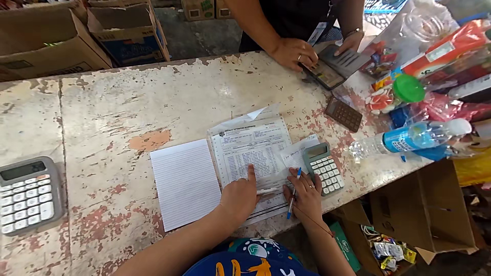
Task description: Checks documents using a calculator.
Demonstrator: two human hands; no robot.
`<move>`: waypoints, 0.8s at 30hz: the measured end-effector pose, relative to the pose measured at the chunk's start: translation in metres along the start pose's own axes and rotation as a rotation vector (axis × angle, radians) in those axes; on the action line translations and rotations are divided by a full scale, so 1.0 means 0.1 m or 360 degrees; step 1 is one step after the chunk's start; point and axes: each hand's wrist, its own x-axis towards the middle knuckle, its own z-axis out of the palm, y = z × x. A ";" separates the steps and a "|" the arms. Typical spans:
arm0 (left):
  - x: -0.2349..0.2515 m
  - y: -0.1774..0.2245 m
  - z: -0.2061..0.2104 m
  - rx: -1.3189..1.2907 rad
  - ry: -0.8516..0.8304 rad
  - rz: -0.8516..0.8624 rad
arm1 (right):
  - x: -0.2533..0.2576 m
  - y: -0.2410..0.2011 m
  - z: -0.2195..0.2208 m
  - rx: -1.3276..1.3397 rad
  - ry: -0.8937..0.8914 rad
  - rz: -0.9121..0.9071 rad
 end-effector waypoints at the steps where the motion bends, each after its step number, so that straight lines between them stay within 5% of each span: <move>1: 0.00 0.00 0.00 0.0001 0.0003 0.0002 | 0.00 0.00 0.00 0.0005 -0.0002 -0.0001; 24: 0.11 -0.29 -0.20 0.0020 0.0138 -0.0077 | -0.01 0.01 0.00 0.0025 -0.0027 0.0017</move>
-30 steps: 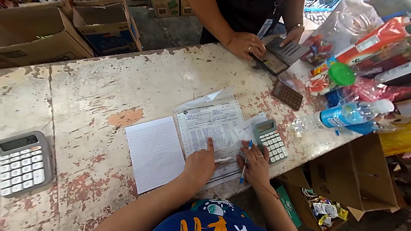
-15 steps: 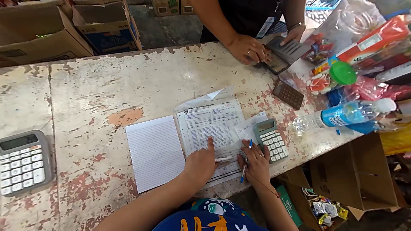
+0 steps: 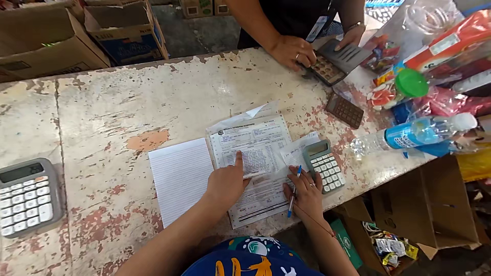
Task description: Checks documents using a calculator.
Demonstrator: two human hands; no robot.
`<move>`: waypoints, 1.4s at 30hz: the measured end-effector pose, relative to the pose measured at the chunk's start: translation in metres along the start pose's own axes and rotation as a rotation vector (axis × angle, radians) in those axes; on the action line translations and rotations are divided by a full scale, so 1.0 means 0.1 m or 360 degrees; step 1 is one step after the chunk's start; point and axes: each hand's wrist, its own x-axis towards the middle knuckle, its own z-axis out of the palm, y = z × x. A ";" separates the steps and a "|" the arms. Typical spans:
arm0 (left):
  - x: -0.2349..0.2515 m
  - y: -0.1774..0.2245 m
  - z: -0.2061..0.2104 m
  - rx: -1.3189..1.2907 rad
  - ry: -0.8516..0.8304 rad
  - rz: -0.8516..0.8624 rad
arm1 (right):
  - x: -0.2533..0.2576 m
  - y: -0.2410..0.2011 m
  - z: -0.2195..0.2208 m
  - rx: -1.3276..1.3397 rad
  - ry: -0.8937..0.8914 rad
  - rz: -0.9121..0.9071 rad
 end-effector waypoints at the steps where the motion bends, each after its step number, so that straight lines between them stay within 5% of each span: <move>1: 0.00 0.00 0.00 0.0008 -0.0012 0.0000 | 0.00 0.00 0.00 0.0000 0.0007 0.0001; 25: -0.43 -0.02 0.21 0.0137 -0.0458 0.0456 | -0.02 0.01 0.00 0.0043 0.0006 -0.0026; 27: -0.44 -0.18 0.31 0.0076 -0.0330 0.0694 | -0.03 0.03 -0.02 0.0093 0.0078 -0.0051; 30: -0.38 -0.52 0.66 -0.0034 0.0427 0.1222 | -0.02 0.10 -0.10 0.0116 0.0218 -0.0032; 32: -0.35 -0.64 0.76 -0.0042 0.0708 0.1345 | 0.00 0.22 -0.15 0.0067 0.0184 0.0085; 36: -0.33 -0.78 0.81 -0.0050 0.0800 0.1322 | 0.06 0.48 -0.25 0.0036 -0.0046 0.0421; 42: -0.33 -0.77 0.82 -0.0136 0.0777 0.1237 | 0.04 0.68 -0.29 -0.0001 -0.0039 0.0502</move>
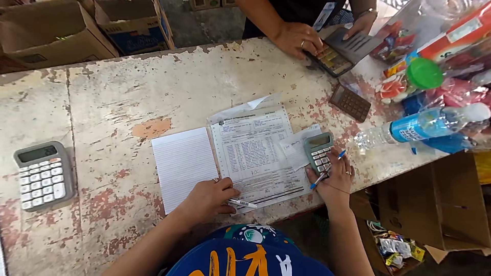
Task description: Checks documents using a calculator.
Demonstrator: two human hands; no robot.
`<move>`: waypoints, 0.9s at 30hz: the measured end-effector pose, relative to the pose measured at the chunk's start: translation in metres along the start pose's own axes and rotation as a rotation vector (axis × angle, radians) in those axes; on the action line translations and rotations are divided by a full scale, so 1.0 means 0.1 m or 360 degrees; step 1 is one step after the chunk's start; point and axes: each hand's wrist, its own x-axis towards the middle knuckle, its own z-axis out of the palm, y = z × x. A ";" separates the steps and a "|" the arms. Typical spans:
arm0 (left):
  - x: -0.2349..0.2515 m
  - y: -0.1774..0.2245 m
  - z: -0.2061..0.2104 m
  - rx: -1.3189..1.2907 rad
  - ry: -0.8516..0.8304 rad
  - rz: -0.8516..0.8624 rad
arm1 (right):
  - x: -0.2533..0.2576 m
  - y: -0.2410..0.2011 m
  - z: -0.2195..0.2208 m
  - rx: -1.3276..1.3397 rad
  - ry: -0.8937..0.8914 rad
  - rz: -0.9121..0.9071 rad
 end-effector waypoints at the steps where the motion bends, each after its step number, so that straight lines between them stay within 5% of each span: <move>1: 0.01 0.00 0.00 -0.0005 -0.0004 -0.0015 | 0.00 0.01 0.00 0.0004 0.0001 0.0024; 19: 0.00 0.02 0.05 -0.0055 0.0105 -0.0110 | -0.05 -0.05 0.05 -0.0036 0.0205 0.0175; 27: 0.01 -0.01 0.02 -0.0118 0.0061 -0.0118 | -0.10 -0.43 0.19 0.0054 0.0011 -0.0440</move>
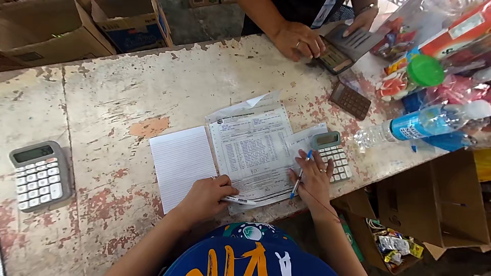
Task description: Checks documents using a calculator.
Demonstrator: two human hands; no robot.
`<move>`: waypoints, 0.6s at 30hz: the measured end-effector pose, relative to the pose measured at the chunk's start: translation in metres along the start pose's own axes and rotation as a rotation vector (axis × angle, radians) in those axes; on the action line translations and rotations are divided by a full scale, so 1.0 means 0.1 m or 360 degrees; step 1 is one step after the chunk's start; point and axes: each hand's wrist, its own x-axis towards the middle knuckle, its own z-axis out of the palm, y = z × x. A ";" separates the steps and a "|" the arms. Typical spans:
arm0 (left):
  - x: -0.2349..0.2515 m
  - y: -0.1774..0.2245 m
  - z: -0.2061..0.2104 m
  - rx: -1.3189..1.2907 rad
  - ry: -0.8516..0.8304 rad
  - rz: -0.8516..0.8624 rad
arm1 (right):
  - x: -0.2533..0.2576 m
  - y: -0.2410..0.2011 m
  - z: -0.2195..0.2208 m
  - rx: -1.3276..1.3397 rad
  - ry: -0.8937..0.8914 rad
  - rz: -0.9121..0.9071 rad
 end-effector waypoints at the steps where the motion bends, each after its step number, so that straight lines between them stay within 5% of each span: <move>1: -0.01 -0.01 0.00 0.0006 0.0002 0.0007 | 0.01 0.00 0.02 0.0000 -0.0031 -0.0021; 18: -0.22 -0.19 -0.15 0.0016 0.0027 -0.0006 | 0.05 0.20 -0.01 -0.0058 -0.0029 0.0110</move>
